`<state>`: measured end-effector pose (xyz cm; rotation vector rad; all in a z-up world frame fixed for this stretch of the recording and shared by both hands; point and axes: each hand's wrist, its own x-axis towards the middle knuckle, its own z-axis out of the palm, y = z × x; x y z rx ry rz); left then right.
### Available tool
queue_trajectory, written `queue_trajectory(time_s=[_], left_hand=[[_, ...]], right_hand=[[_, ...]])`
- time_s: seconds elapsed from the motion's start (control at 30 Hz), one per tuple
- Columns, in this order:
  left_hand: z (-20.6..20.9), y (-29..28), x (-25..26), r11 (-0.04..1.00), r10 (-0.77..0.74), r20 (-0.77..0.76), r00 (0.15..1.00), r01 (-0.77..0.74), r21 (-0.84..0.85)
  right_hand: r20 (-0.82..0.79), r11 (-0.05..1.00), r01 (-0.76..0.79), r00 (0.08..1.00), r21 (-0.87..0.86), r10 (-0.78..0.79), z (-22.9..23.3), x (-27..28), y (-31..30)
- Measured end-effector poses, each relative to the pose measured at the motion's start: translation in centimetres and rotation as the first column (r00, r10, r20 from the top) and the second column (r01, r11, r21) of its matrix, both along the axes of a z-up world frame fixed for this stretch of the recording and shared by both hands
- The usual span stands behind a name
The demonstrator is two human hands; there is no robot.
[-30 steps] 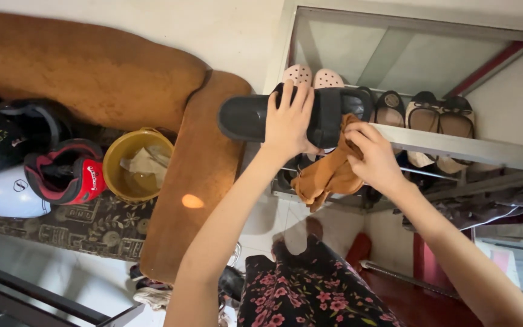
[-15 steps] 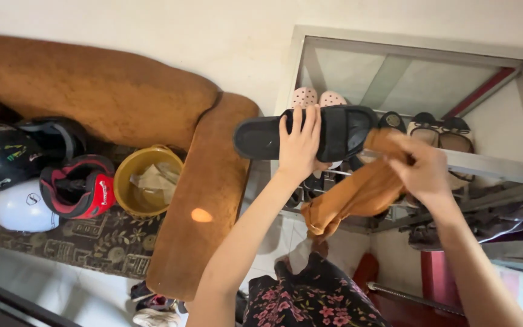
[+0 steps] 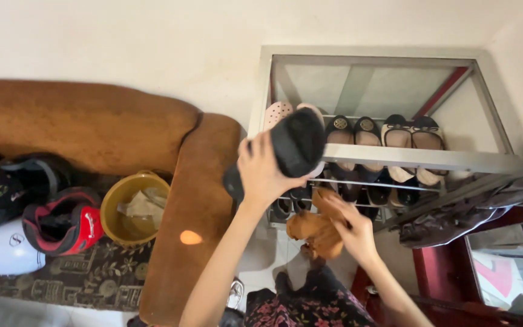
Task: Cleaning black sandals with a cloth and organizing footwear on a rack and the floor.
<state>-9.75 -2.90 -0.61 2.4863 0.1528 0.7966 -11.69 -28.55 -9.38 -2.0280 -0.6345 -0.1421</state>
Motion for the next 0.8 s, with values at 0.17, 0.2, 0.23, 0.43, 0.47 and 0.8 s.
queue_trajectory(time_s=[0.17, 0.2, 0.23, 0.43, 0.47, 0.8], left_hand=[[-3.6, 0.6, -3.6, 0.903, -0.013, 0.161, 0.987, 0.081, -0.423], [-4.9, 0.8, -4.0, 0.808, -0.016, 0.164, 0.986, 0.109, -0.579], [-6.5, 0.6, -4.5, 0.811, -0.024, 0.162, 0.987, 0.114, -0.575], [-15.0, -1.1, -6.6, -0.33, -0.013, 0.184, 0.983, 0.17, -0.929], [-13.7, -1.8, -7.1, -0.415, 0.025, 0.148, 0.989, 0.145, -0.898], [-14.4, -6.1, -8.9, -0.787, -0.277, -0.368, 0.888, -0.429, -0.443]], right_hand=[[-0.293, 0.971, 0.196, 0.944, 0.139, -0.149, -4.8, -2.2, -2.9], [-0.324, 0.958, 0.256, 0.924, 0.13, -0.203, -5.5, -2.5, -3.4], [-0.328, 0.955, 0.263, 0.922, 0.134, -0.208, -6.1, -2.7, -4.0], [-0.197, 0.873, 0.362, 0.877, -0.328, -0.437, -15.1, -4.5, -11.9], [-0.151, 0.871, 0.336, 0.9, -0.358, -0.409, -17.0, -5.3, -13.6], [-0.205, 0.814, 0.377, 0.841, -0.442, -0.5, -19.0, -11.7, -17.0]])
